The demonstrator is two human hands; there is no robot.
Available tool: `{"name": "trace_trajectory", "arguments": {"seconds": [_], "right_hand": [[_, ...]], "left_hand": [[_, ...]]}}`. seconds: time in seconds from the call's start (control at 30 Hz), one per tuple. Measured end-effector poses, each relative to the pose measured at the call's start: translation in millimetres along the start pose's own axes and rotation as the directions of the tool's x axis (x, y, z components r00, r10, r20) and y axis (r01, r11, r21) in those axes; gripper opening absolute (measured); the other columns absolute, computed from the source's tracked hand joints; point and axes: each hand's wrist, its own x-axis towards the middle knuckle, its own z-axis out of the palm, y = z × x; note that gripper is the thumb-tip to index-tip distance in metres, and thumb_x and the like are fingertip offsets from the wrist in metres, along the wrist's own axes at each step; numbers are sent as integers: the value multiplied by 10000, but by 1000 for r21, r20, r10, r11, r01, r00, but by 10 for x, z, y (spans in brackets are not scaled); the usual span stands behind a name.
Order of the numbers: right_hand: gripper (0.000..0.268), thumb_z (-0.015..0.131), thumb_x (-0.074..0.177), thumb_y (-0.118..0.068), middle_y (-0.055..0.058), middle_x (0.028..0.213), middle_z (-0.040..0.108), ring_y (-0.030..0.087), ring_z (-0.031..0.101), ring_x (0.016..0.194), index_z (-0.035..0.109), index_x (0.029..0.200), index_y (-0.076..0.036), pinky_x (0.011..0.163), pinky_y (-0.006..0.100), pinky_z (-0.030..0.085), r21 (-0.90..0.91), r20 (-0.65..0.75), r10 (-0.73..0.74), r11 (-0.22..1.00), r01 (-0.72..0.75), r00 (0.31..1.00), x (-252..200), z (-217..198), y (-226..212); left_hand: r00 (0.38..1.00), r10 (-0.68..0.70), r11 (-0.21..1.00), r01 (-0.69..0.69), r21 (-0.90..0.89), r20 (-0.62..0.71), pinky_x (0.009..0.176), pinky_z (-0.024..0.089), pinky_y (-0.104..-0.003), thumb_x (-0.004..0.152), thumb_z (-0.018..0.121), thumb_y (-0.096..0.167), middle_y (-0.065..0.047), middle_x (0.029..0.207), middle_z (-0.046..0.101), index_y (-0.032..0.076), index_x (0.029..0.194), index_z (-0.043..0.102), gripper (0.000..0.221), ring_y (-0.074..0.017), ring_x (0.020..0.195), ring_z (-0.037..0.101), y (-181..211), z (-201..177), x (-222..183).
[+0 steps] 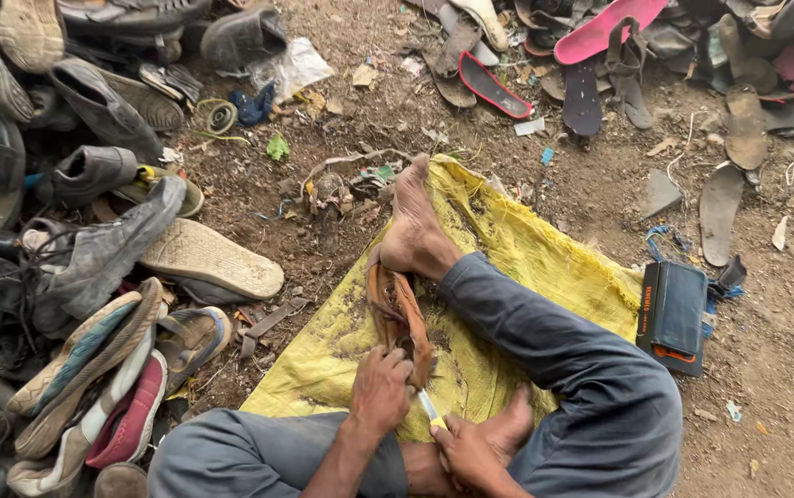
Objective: The person uses a small knife to scrape and cut the interior and exterior surfaces of a used shoe, using their bare foot to hold the shoe in place on a yellow tarp.
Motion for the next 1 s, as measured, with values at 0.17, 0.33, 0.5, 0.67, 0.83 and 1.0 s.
{"name": "trace_trajectory", "arguments": {"seconds": [0.17, 0.33, 0.5, 0.67, 0.83, 1.0], "right_hand": [[596, 424, 866, -520, 160, 1192, 451, 301, 415, 1109, 533, 1262, -88, 953, 534, 323, -150, 12, -52, 987, 53, 999, -105, -304, 257], [489, 479, 898, -446, 168, 1110, 538, 297, 503, 1037, 588, 1202, -78, 925, 498, 383, -527, 11, -54, 848, 52, 998, -366, -1037, 1251], [385, 533, 931, -371, 176, 1027, 625, 292, 591, 966, 643, 1142, -68, 897, 463, 444, -838, -15, 12, 545, -19, 1000, -677, -1683, 2412], [288, 587, 964, -297, 184, 945, 712, 288, 680, 894, 698, 1082, -58, 869, 427, 505, -862, 47, -136, 495, 109, 990, -155, -1721, 2305], [326, 607, 963, -308, 222, 882, 691, 344, 668, 814, 667, 1005, 10, 797, 450, 510, -888, 257, -200, 338, 313, 946, 167, -1643, 1934], [295, 581, 950, -300, 245, 962, 700, 436, 664, 929, 680, 1029, -34, 831, 529, 506, -911, 221, -297, 277, 305, 929, -47, -1393, 1875]], "left_hand": [[816, 577, 811, -567, 144, -31, 1097, 464, -505, 758, 619, 29, -45, 766, 590, 85, 923, 601, 175, -230, 825, 613, -251, 195, 140], [804, 583, 796, -537, 281, -117, 657, 433, -382, 930, 580, 111, -53, 743, 529, 79, 917, 572, 36, -224, 710, 534, -184, 292, 57], [808, 471, 876, -380, 297, -355, 644, 421, -402, 873, 554, 118, -66, 745, 513, 90, 915, 560, 51, -237, 716, 528, -225, 455, -51], [913, -254, 907, 110, -407, -320, 745, 533, -367, 1062, 497, 152, -73, 834, 635, 91, 847, 637, 265, -232, 816, 618, -537, 449, 655], [844, -474, 578, 85, -811, -250, 743, 568, -314, 943, 690, 108, -63, 914, 771, 36, 1004, 746, 110, -156, 802, 685, -658, 281, 774], [810, -568, 478, 182, -859, -144, 683, 570, -302, 916, 715, 130, -44, 877, 764, 44, 965, 764, 111, -133, 749, 687, -712, 310, 773]]}}
